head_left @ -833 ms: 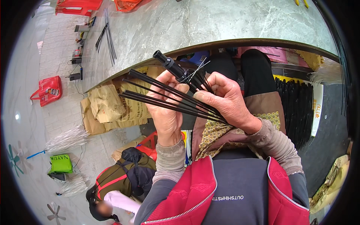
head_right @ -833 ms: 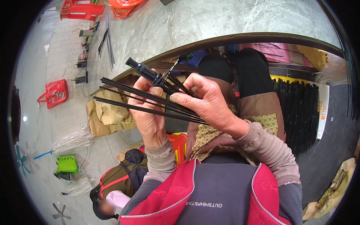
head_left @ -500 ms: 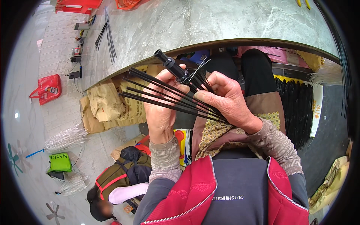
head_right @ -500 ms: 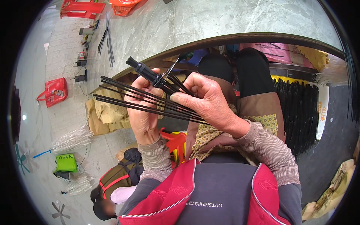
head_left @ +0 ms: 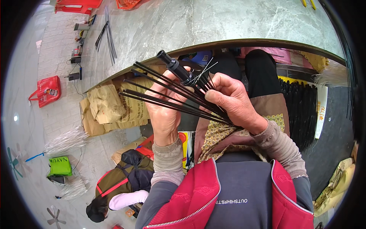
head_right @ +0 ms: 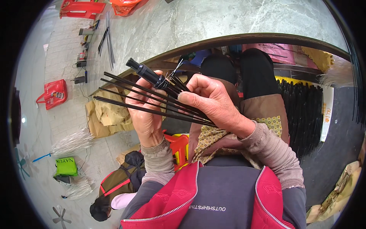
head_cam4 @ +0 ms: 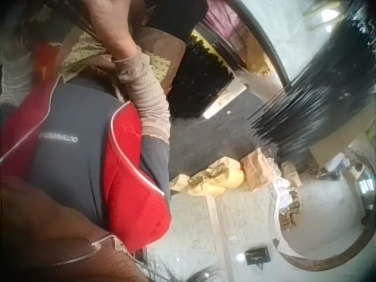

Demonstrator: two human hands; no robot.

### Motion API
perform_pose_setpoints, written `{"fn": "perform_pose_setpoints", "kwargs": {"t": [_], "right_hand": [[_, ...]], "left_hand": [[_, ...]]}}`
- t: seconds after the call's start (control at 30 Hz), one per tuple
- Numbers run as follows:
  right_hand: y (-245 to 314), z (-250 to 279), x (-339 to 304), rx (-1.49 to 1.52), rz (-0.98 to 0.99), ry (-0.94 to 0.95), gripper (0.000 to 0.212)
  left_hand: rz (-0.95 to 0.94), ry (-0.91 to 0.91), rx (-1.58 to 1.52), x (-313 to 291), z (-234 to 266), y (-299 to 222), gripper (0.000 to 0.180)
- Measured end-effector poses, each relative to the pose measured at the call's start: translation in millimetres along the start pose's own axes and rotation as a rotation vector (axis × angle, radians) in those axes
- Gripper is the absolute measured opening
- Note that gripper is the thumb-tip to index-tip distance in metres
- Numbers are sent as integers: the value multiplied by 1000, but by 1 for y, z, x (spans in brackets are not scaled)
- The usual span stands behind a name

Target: Assembling bundles of black plastic rods into a central hub and using pliers to secure or trim them.

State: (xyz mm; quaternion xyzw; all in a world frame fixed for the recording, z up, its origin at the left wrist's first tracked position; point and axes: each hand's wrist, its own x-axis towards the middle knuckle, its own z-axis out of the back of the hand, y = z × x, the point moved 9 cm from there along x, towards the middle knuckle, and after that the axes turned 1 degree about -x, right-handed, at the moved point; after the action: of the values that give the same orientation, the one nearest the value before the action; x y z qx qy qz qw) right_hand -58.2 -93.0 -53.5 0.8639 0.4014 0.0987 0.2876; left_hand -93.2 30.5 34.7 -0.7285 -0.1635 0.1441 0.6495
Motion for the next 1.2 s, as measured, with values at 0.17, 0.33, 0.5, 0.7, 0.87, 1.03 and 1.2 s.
{"fn": "perform_pose_setpoints", "kwargs": {"t": [0.17, 0.33, 0.5, 0.7, 0.87, 1.03, 1.2], "right_hand": [[-10, 2, 7, 100, -70, 111, 17], [-16, 8, 13, 112, -166, 152, 17], [-19, 8, 11, 146, -163, 145, 16], [-1, 7, 7, 55, -40, 100, 16], [-2, 13, 10, 98, -74, 148, 23], [1, 11, 7, 110, -83, 126, 23], [6, 10, 5, 98, -37, 109, 21]], "left_hand": [[-52, 110, -9, 4, -5, -1, 49], [-14, 114, 23, 5, -7, 1, 45], [-10, 82, -15, 4, -7, 6, 46], [-28, 125, -24, 5, -8, 9, 42], [-31, 162, -120, 12, -20, 13, 40], [39, 185, -254, 14, -29, 20, 38], [50, 160, -202, 17, -24, 20, 37]]}}
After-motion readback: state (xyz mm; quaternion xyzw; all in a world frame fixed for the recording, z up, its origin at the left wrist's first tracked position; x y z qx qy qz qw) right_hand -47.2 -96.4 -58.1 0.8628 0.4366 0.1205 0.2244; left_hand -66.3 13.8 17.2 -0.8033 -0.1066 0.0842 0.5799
